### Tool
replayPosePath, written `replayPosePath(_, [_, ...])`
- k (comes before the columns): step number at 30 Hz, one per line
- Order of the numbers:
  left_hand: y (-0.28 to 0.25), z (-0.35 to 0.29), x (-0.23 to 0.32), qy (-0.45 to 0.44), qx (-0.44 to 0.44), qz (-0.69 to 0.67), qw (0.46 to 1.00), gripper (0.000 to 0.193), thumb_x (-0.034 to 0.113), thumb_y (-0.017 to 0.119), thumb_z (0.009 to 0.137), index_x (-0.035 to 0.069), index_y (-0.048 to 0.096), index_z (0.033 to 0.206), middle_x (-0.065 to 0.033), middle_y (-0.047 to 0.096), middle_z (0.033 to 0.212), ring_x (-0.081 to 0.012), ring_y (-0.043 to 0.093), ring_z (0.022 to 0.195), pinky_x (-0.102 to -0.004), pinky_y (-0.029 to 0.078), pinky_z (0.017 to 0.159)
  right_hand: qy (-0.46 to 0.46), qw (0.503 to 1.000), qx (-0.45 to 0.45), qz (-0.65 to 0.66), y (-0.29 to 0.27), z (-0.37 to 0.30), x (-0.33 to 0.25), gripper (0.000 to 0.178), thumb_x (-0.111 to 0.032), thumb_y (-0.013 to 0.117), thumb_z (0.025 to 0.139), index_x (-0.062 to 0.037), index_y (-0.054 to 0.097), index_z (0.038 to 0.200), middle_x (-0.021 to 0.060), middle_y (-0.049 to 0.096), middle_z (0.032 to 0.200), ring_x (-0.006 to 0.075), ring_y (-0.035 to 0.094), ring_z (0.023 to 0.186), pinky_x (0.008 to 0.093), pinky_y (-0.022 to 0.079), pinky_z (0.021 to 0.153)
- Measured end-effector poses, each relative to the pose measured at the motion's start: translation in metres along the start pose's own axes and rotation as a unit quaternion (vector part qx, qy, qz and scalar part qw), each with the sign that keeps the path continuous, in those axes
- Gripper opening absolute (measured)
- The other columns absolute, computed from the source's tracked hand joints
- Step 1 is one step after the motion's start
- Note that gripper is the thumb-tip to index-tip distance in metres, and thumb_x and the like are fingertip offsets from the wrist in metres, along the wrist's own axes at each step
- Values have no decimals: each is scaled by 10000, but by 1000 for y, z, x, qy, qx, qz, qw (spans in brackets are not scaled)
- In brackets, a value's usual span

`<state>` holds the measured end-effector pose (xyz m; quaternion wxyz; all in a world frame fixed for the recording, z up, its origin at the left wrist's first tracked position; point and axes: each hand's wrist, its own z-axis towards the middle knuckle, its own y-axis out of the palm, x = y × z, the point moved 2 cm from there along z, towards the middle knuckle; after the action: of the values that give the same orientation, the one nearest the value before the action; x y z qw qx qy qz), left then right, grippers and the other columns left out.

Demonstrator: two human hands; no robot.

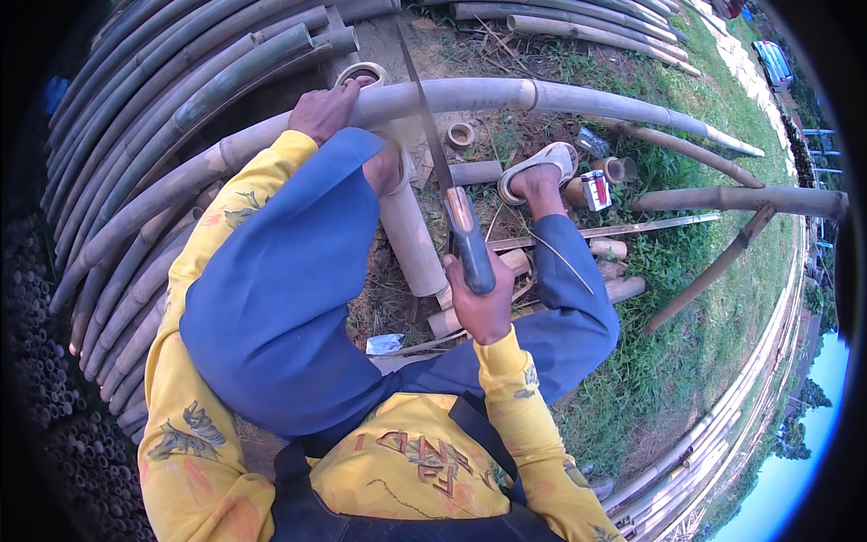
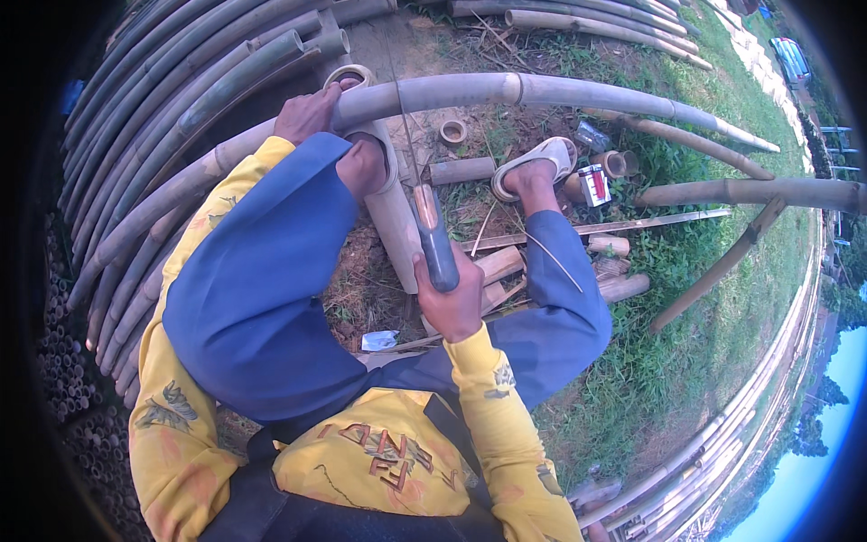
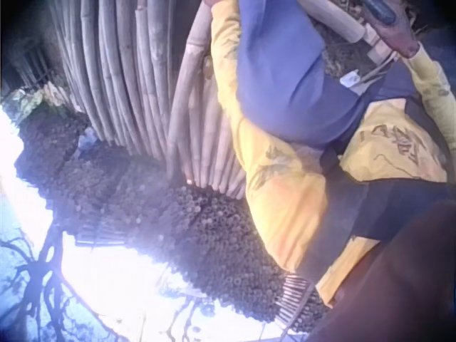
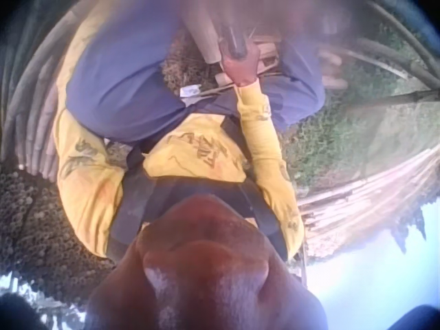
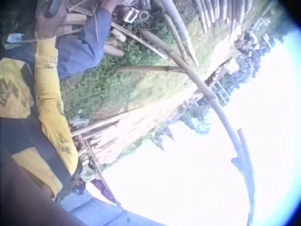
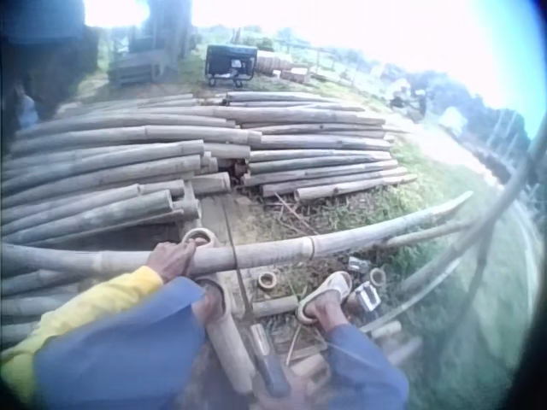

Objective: The person sits on the ground and uses a hand saw to cut a long bamboo pole into shorter sections. They repeatedly position the pole, saw through it, and move the cut pieces aside. The work area contains many stacked bamboo poles and cut segments.

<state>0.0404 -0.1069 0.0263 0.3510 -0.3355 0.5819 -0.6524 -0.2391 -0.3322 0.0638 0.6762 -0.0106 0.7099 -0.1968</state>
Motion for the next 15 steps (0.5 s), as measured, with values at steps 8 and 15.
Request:
replayPosePath(8, [21, 11, 12, 14, -5, -14, 1000, 407, 192, 558, 936, 11, 495, 1295, -236, 734, 1004, -390, 738, 912, -475, 591, 791, -12, 999, 6, -34, -22, -31, -3, 106, -3, 700, 888, 13, 662, 986, 90, 608, 718, 120, 582, 626, 304, 483, 608])
replayPosePath(15, [15, 20, 27, 31, -19, -36, 999, 416, 188, 546, 947, 72, 496, 1343, -222, 729, 1045, -394, 730, 931, -493, 589, 801, 2, 1000, 4, -12, 4, 64, 18, 177, -114, 727, 906, 11, 609, 866, 119, 588, 672, 149, 514, 601, 336, 459, 602])
